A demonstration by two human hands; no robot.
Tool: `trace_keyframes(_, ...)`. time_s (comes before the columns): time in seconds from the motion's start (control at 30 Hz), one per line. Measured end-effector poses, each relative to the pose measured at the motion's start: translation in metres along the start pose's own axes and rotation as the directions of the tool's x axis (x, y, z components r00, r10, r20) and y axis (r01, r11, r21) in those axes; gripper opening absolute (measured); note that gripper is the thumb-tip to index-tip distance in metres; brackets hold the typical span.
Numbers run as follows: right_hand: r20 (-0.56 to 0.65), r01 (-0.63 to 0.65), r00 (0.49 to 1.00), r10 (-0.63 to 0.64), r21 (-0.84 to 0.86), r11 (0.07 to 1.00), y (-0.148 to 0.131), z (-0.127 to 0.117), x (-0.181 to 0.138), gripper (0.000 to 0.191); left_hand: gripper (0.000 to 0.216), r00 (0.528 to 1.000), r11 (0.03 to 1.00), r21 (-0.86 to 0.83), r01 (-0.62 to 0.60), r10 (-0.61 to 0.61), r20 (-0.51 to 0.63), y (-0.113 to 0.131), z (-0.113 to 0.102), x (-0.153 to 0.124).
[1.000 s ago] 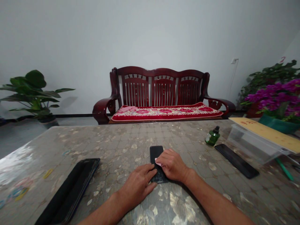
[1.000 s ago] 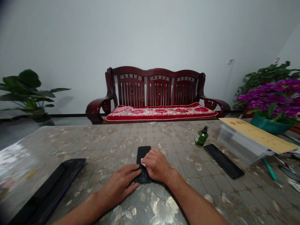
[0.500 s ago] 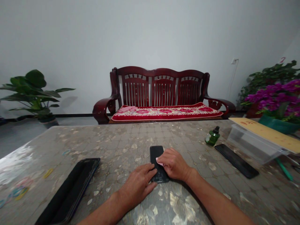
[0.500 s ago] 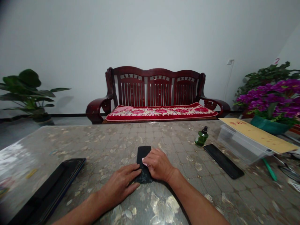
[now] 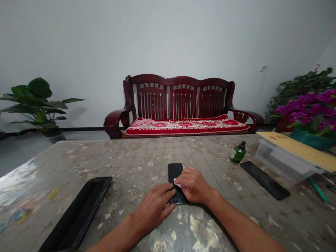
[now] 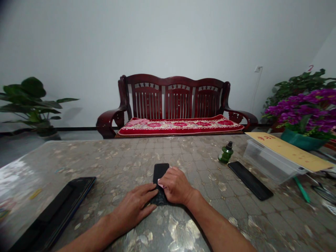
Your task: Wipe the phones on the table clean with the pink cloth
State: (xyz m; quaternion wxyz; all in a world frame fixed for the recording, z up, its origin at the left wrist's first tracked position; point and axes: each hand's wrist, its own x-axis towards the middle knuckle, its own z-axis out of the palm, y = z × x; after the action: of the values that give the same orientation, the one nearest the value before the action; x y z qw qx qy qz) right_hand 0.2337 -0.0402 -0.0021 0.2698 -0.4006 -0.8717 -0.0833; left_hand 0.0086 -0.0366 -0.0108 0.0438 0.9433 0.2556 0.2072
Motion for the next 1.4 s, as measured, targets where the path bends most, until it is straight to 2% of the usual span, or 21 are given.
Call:
trace_keyframes(0.23, -0.031, -0.201, 0.980, 0.199, -0.147, 0.968, 0.008, -0.002, 0.002, 0.017, 0.031, 1.000, 1.000, 0.018, -0.002, 0.002, -0.002, 0.000, 0.000, -0.001)
trace_keyframes(0.4, 0.017, -0.026, 0.999, 0.027, -0.050, 0.998, 0.001, -0.001, 0.002, 0.017, 0.024, 1.000, 0.999, -0.033, 0.006, -0.006, -0.006, 0.003, -0.004, 0.002)
trace_keyframes(0.47, 0.017, 0.006, 1.000, -0.006, -0.019, 1.000, -0.001, 0.003, 0.005, 0.018, 0.025, 1.000, 0.999, -0.044, 0.003, -0.003, 0.003, 0.003, -0.004, 0.002)
trace_keyframes(0.53, 0.006, -0.033, 0.999, 0.033, -0.020, 0.999, 0.000, 0.008, 0.009, 0.019, 0.028, 1.000, 0.999, -0.032, 0.005, -0.004, 0.010, 0.002, -0.002, 0.001)
trace_keyframes(0.7, -0.030, -0.226, 0.974, 0.225, -0.060, 0.972, 0.008, 0.016, 0.017, 0.019, 0.031, 1.000, 1.000, -0.002, 0.009, -0.009, 0.006, -0.001, 0.002, -0.002)
trace_keyframes(0.77, -0.024, -0.202, 0.979, 0.201, -0.037, 0.979, 0.008, 0.016, 0.017, 0.020, 0.031, 1.000, 1.000, 0.001, 0.007, -0.007, -0.001, -0.001, 0.002, -0.002)
trace_keyframes(0.93, 0.008, -0.053, 0.999, 0.053, 0.022, 0.998, 0.004, 0.016, 0.015, 0.022, 0.028, 1.000, 0.999, -0.036, 0.001, -0.002, -0.004, 0.000, -0.001, 0.001)
trace_keyframes(1.0, 0.009, -0.090, 0.996, 0.089, 0.015, 0.996, 0.005, 0.016, 0.015, 0.022, 0.028, 1.000, 1.000, -0.028, -0.001, 0.001, -0.021, 0.000, -0.001, 0.000)
trace_keyframes(1.1, -0.031, -0.232, 0.972, 0.231, -0.004, 0.973, 0.011, 0.016, 0.016, 0.022, 0.029, 1.000, 1.000, 0.000, -0.002, 0.002, -0.024, -0.001, 0.001, -0.001)
trace_keyframes(1.17, -0.051, -0.274, 0.961, 0.273, -0.004, 0.962, 0.013, 0.016, 0.016, 0.021, 0.030, 1.000, 1.000, 0.004, 0.001, -0.001, -0.011, 0.000, 0.001, -0.001)
trace_keyframes(1.23, -0.048, -0.239, 0.970, 0.239, 0.011, 0.971, 0.011, 0.014, 0.014, 0.021, 0.029, 1.000, 1.000, -0.004, 0.007, -0.007, 0.005, 0.000, 0.000, 0.000)
trace_keyframes(1.4, -0.008, -0.050, 0.999, 0.051, 0.083, 0.995, 0.002, 0.010, 0.010, 0.025, 0.029, 1.000, 0.999, -0.045, 0.015, -0.014, 0.019, 0.001, -0.002, 0.001)
